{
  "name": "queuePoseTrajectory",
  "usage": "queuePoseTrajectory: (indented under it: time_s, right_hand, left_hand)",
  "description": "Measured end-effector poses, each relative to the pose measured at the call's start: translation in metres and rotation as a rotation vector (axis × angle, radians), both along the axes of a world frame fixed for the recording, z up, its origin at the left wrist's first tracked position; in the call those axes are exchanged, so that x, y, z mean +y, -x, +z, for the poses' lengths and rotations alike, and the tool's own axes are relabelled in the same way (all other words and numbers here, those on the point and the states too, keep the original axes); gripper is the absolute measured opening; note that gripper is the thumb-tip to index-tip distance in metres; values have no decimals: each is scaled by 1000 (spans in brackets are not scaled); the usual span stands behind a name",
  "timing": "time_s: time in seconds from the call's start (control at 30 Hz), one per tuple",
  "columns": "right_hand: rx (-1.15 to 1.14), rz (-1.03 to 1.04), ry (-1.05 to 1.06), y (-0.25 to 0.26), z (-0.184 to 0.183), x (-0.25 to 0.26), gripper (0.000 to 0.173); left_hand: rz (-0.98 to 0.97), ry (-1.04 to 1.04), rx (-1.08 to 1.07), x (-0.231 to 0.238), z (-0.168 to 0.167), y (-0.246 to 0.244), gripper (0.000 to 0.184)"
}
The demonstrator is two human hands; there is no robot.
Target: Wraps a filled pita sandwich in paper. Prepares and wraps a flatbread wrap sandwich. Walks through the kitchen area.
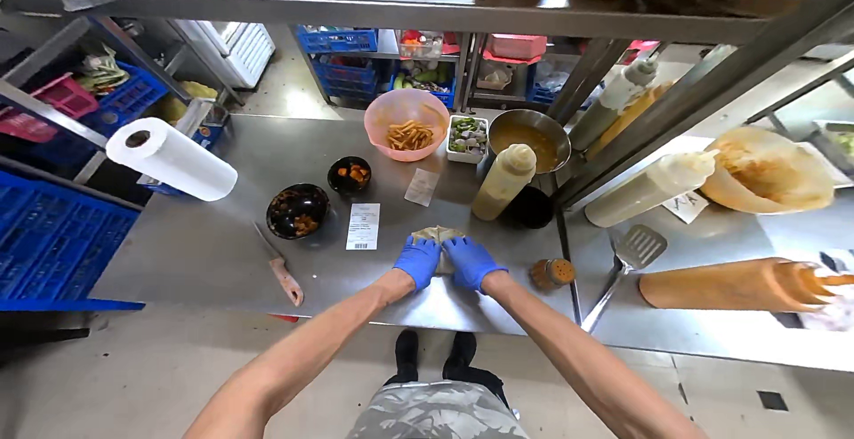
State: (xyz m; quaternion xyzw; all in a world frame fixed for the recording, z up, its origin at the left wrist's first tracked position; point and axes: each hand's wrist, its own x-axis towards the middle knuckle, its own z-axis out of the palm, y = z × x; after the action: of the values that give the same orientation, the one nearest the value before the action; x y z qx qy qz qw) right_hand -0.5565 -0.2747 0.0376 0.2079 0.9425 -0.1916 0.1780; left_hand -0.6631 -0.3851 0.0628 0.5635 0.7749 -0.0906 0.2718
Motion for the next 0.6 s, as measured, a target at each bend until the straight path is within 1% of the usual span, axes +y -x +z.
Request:
queuePoseTrajectory:
  time_s: [0.07, 0.13, 0.2, 0.3, 0.37, 0.4, 0.47, 0.53, 0.6]
  right_hand:
    - [108, 17, -111, -10, 0, -6, 79]
    - [153, 51, -179, -15, -10, -5, 78]
    - [171, 84, -209, -15, -20, -4, 68]
    - [82, 105, -158, -5, -6, -4, 52]
    - [-45, 111, -90, 7, 2, 4, 55]
    - [-92, 116, -65, 13, 3, 8, 59]
    - [-152, 136, -35, 22, 1, 17, 65]
    - [-182, 147, 2, 28, 0, 23, 66]
    - [-174, 132, 53, 27, 0, 29, 69]
  left_hand:
    - [8, 49, -23, 7, -2, 5, 65]
    - [-6, 35, -28, 15, -27, 16, 64]
    - [-9, 45, -51, 19, -34, 23, 63]
    - [12, 25, -59, 15, -25, 23, 66]
    - [30, -74, -14, 6, -12, 12, 72]
    - [27, -146, 27, 1, -14, 7, 76]
    - [23, -284, 125, -8, -35, -3, 78]
    - [28, -318, 195, -12, -51, -10, 78]
    - [43, -337, 217, -11, -60, -11, 83]
